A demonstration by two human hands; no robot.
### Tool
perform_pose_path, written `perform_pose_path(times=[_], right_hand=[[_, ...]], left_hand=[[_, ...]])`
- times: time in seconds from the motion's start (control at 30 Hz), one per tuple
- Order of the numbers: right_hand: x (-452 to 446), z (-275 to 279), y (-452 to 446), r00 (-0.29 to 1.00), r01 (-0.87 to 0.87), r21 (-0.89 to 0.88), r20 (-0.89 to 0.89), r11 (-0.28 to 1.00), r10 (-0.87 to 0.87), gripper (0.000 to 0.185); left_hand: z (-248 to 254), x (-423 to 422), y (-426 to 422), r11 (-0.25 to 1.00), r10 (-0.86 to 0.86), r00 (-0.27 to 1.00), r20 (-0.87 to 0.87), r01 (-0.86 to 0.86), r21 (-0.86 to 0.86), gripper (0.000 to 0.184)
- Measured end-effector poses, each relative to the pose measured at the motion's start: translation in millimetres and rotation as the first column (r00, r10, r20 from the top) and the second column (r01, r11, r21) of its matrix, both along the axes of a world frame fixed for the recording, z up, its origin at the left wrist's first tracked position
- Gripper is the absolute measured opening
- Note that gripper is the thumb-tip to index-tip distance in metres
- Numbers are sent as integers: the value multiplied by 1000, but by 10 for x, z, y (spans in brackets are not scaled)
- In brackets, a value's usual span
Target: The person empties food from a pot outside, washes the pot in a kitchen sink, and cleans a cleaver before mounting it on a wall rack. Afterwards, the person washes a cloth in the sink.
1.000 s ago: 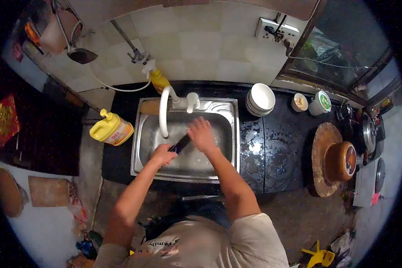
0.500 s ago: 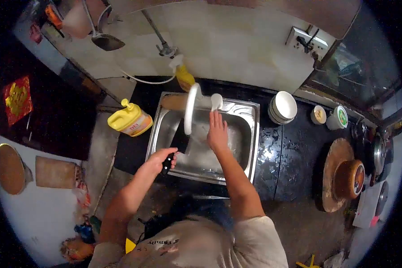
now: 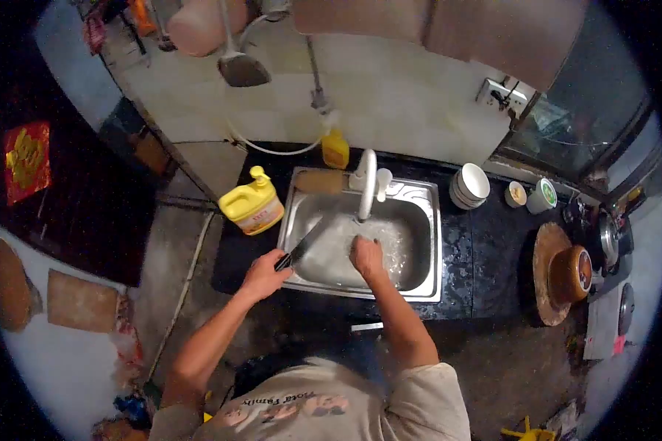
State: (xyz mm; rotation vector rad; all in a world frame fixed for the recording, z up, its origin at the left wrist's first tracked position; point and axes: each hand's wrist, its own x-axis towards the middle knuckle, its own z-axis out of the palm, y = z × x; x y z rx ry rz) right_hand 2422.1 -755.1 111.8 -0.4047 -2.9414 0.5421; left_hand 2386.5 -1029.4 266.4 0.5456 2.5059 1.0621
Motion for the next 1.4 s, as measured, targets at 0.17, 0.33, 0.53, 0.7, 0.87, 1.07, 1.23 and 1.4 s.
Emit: perform_pose_path(times=[0.17, 0.33, 0.53, 0.7, 0.87, 1.07, 1.23, 1.4], right_hand=[[9, 368, -785, 988, -56, -57, 138, 997, 64, 26], [-55, 1442, -1701, 914, -125, -166, -402, 978, 49, 22], [-366, 2394, -2336, 840, -305, -233, -523, 923, 145, 14], [-589, 2571, -2535, 781, -600, -290, -414, 745, 468, 34], [-584, 2616, -2410, 579, -766, -76, -512, 638, 635, 65], [-754, 2769, -2152, 558, -784, -103, -549, 613, 622, 46], [-1008, 3230, -2071, 733, -561, -466, -664, 684, 149, 23], [-1239, 4098, -2021, 826, -552, -740, -548, 384, 132, 24]], left_hand=[[481, -44, -874, 773, -209, 720, 661, -293, 563, 8], [814, -175, -1497, 605, -151, 708, 690, -486, 630, 13], [987, -385, -1599, 639, 59, 868, 493, -412, 649, 16], [1146, -421, -1383, 406, 136, 804, 579, -578, 708, 17], [1157, -590, -1235, 300, -231, 614, 755, -693, 655, 24], [958, -807, -1067, 392, -386, 536, 751, -642, 659, 25], [569, -1445, -1109, 758, 7, 1000, -18, 6, 653, 31], [1406, -1904, -1333, 884, 111, 629, -770, 292, 366, 34]])
